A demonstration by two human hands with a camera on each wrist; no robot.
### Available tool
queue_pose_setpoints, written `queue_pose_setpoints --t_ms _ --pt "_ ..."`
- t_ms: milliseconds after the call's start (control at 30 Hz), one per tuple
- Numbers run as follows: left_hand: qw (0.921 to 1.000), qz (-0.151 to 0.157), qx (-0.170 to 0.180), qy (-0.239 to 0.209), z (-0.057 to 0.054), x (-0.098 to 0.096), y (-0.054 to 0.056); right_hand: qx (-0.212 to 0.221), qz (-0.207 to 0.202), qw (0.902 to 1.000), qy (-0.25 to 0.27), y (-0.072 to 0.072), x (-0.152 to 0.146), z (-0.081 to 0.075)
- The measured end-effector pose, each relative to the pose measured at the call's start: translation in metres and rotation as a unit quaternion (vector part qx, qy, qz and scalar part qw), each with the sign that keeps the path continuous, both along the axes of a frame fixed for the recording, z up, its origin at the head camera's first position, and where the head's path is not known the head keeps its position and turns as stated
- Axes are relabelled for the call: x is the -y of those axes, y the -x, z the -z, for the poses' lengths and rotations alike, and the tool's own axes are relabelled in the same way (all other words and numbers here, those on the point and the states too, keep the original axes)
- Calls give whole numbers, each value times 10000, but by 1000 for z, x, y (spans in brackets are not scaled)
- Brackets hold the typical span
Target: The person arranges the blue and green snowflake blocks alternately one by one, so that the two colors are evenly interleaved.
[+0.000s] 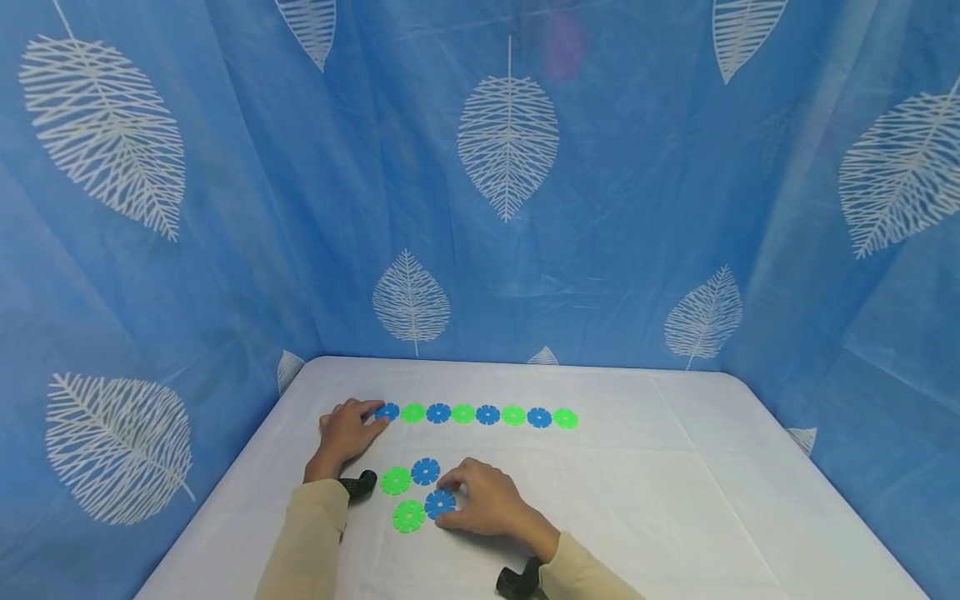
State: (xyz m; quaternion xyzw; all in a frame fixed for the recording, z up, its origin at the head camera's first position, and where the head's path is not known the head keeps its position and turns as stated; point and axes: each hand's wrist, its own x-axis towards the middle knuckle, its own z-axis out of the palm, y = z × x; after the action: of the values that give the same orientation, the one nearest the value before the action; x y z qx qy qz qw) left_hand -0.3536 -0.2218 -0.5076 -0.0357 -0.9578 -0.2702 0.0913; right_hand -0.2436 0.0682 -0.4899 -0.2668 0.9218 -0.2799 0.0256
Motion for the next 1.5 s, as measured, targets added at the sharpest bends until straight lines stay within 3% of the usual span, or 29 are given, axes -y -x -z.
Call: queue_pose_setpoints --t_ms 1033,1500 --pt "10000 -18 28 45 -1 0 -2 119 -248 9996 -19 6 2 -3" --pt "10000 -14 60 -7 1 1 1 -656 -551 9961 -187 6 4 -3"
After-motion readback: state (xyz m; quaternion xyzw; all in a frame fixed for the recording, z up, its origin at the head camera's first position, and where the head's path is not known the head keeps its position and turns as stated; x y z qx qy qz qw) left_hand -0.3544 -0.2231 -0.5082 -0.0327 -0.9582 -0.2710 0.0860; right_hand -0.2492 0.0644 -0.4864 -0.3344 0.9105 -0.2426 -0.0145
